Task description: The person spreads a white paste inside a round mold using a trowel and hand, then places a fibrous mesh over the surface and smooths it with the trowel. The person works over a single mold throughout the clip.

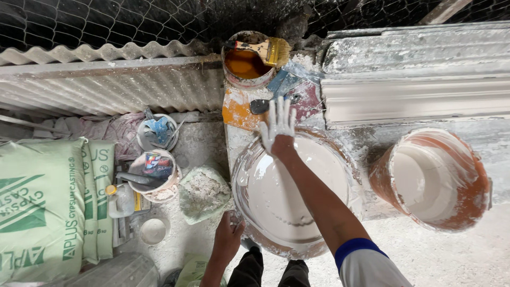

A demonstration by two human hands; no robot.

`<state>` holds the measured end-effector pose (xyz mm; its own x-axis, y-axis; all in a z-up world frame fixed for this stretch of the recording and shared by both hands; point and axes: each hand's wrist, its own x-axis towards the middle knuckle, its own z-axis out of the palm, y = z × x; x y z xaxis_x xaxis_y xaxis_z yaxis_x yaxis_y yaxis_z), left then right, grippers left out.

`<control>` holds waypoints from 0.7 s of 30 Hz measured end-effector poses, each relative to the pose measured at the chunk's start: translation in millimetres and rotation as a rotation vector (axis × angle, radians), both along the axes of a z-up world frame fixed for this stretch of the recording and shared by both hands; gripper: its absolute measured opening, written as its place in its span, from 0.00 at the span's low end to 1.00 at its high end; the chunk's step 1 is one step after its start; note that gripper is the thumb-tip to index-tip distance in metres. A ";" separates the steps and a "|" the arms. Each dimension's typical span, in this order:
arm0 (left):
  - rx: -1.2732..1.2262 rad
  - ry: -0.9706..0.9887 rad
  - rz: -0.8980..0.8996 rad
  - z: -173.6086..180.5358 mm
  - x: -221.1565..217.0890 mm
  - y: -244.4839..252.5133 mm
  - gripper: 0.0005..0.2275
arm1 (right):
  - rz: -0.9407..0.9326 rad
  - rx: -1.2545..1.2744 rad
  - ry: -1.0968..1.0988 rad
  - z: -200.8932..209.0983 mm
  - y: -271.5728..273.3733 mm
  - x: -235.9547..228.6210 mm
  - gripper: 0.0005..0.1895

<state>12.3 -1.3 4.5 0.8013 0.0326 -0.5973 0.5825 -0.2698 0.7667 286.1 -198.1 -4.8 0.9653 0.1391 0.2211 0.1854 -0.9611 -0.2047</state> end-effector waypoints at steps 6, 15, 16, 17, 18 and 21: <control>-0.023 -0.002 -0.030 1.8 4.7 2.2 0.19 | 0.197 -0.055 0.308 26.5 67.4 -24.0 0.36; -0.052 -0.057 -0.016 -12.7 3.6 6.0 0.21 | 0.596 0.439 0.311 33.0 106.3 -120.0 0.39; -0.073 -0.067 -0.010 -13.8 4.8 7.1 0.20 | 0.592 0.475 0.335 37.2 101.8 -126.9 0.39; -0.093 -0.077 -0.004 -14.3 6.1 8.3 0.18 | 0.587 0.510 0.368 42.4 96.2 -129.4 0.38; -0.114 -0.084 0.001 -14.0 6.4 9.7 0.17 | 0.550 0.549 0.368 48.5 90.7 -128.6 0.36; -0.062 -0.171 -0.033 -13.1 9.5 13.5 0.16 | 0.325 0.439 0.254 68.5 67.8 -97.4 0.32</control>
